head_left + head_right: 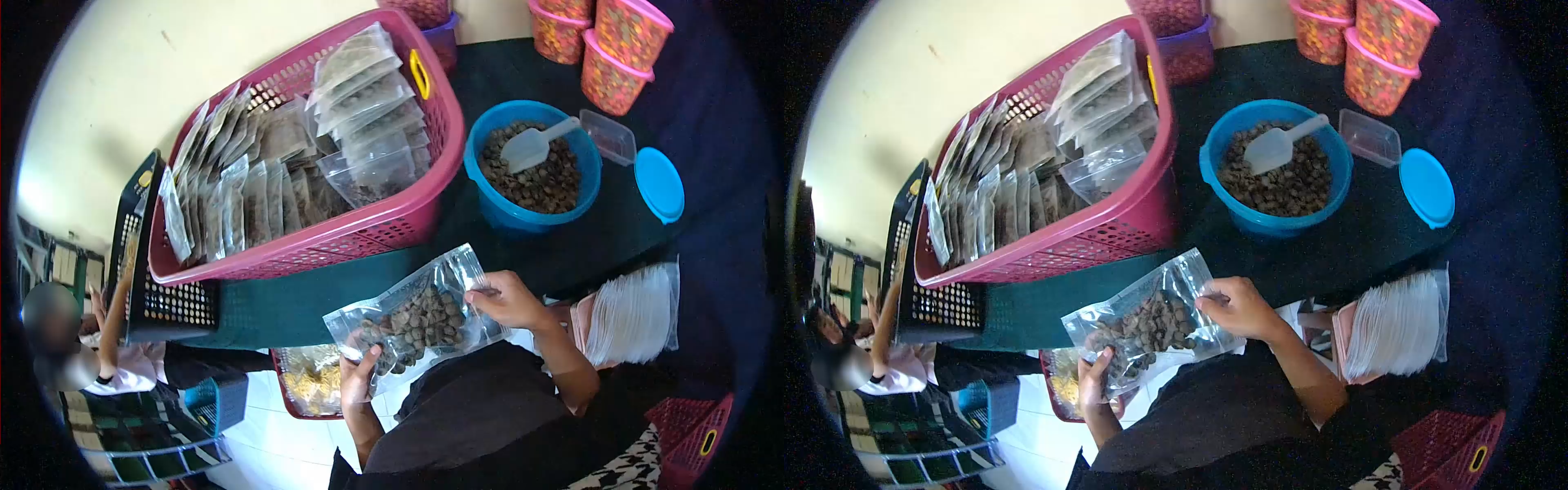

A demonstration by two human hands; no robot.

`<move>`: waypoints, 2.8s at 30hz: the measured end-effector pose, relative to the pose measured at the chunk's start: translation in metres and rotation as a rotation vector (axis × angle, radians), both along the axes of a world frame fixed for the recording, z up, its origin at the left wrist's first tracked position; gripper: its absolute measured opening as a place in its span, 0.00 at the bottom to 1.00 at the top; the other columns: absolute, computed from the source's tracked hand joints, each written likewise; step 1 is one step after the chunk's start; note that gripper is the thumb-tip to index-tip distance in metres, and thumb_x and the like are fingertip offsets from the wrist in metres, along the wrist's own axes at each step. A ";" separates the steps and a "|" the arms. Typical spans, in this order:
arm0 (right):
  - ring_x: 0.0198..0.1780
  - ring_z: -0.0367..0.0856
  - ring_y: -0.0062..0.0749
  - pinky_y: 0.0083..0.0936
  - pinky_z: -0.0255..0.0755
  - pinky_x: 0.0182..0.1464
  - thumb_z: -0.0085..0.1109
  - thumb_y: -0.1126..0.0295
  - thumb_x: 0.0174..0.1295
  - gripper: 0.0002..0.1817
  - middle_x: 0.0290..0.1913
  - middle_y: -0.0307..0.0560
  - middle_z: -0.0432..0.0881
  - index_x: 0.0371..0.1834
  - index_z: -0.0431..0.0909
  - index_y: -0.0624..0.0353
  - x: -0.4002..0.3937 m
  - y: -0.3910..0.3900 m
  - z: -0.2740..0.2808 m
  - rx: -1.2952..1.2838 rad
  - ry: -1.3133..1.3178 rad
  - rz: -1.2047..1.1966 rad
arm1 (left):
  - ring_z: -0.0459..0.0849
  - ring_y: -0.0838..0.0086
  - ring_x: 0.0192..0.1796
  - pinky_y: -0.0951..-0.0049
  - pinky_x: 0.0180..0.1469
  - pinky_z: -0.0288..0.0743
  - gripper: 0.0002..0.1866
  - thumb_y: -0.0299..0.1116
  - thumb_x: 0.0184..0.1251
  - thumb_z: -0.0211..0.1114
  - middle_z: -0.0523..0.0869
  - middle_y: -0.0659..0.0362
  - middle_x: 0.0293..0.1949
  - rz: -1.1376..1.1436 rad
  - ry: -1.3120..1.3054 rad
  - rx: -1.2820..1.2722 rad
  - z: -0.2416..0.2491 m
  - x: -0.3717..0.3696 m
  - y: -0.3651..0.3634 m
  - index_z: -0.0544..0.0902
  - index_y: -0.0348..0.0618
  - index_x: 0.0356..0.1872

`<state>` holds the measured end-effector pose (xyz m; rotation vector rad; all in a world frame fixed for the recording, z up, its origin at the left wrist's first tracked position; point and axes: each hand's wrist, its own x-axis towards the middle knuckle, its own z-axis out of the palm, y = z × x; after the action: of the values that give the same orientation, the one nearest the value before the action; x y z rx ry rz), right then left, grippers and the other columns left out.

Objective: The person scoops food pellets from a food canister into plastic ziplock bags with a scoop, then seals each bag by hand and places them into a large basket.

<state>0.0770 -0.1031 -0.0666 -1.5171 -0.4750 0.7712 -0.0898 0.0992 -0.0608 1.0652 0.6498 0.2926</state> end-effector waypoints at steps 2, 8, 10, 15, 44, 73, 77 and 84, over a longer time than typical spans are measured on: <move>0.23 0.71 0.16 0.18 0.66 0.25 0.54 0.71 0.54 0.07 0.21 0.40 0.76 0.28 0.75 0.66 -0.003 0.002 0.003 0.011 -0.158 -0.071 | 0.75 0.71 0.41 0.73 0.44 0.70 0.22 0.24 0.49 0.63 0.76 0.55 0.40 0.003 -0.017 0.008 -0.002 0.002 0.001 0.69 0.35 0.48; 0.32 0.74 0.19 0.18 0.68 0.35 0.53 0.75 0.54 0.08 0.30 0.42 0.78 0.36 0.74 0.68 -0.013 -0.003 -0.003 0.133 0.010 -0.073 | 0.75 0.70 0.43 0.71 0.46 0.70 0.22 0.25 0.50 0.62 0.76 0.54 0.41 -0.020 0.015 0.015 0.003 0.008 0.007 0.69 0.35 0.48; 0.33 0.75 0.19 0.19 0.69 0.36 0.52 0.76 0.53 0.09 0.31 0.43 0.78 0.36 0.74 0.68 -0.015 -0.006 -0.007 0.151 0.006 -0.083 | 0.75 0.70 0.43 0.71 0.46 0.70 0.22 0.24 0.50 0.62 0.76 0.54 0.41 -0.047 0.011 0.009 0.005 0.010 0.007 0.69 0.35 0.48; 0.34 0.76 0.20 0.20 0.70 0.38 0.53 0.77 0.51 0.11 0.31 0.44 0.78 0.39 0.73 0.67 -0.020 -0.009 -0.007 0.053 -0.010 -0.167 | 0.76 0.71 0.43 0.73 0.46 0.70 0.19 0.24 0.52 0.60 0.76 0.55 0.41 -0.139 0.004 0.064 0.000 0.015 0.010 0.70 0.36 0.47; 0.53 0.67 0.31 0.29 0.59 0.57 0.63 0.76 0.44 0.34 0.52 0.43 0.68 0.57 0.59 0.62 -0.045 0.012 -0.014 0.389 0.464 -0.307 | 0.64 0.63 0.59 0.61 0.61 0.56 0.29 0.34 0.56 0.60 0.65 0.54 0.56 -0.295 -0.061 -0.330 -0.034 0.011 -0.046 0.59 0.44 0.58; 0.41 0.74 0.21 0.20 0.67 0.45 0.62 0.71 0.50 0.20 0.41 0.43 0.77 0.45 0.71 0.68 -0.037 0.004 0.005 0.184 0.282 -0.223 | 0.74 0.73 0.44 0.75 0.42 0.69 0.37 0.59 0.58 0.48 0.73 0.56 0.49 -0.405 0.034 -0.439 -0.036 0.060 -0.027 0.61 0.34 0.56; 0.43 0.74 0.24 0.22 0.66 0.48 0.62 0.67 0.51 0.20 0.43 0.44 0.77 0.45 0.72 0.68 -0.030 0.003 0.000 -0.012 0.147 -0.103 | 0.75 0.74 0.45 0.76 0.45 0.70 0.32 0.48 0.56 0.58 0.74 0.55 0.48 -0.534 -0.121 -0.433 -0.014 0.056 -0.026 0.64 0.32 0.53; 0.44 0.73 0.22 0.21 0.66 0.49 0.60 0.74 0.51 0.19 0.44 0.42 0.75 0.46 0.70 0.68 -0.023 -0.004 0.000 0.171 0.293 0.048 | 0.75 0.77 0.44 0.76 0.47 0.69 0.21 0.23 0.50 0.65 0.77 0.56 0.43 -0.491 -0.008 -0.075 -0.005 0.059 -0.031 0.71 0.29 0.46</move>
<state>0.0541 -0.1076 -0.0667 -1.2137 -0.3488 0.9486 -0.0309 0.0681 -0.0656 1.1139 0.3717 -0.1523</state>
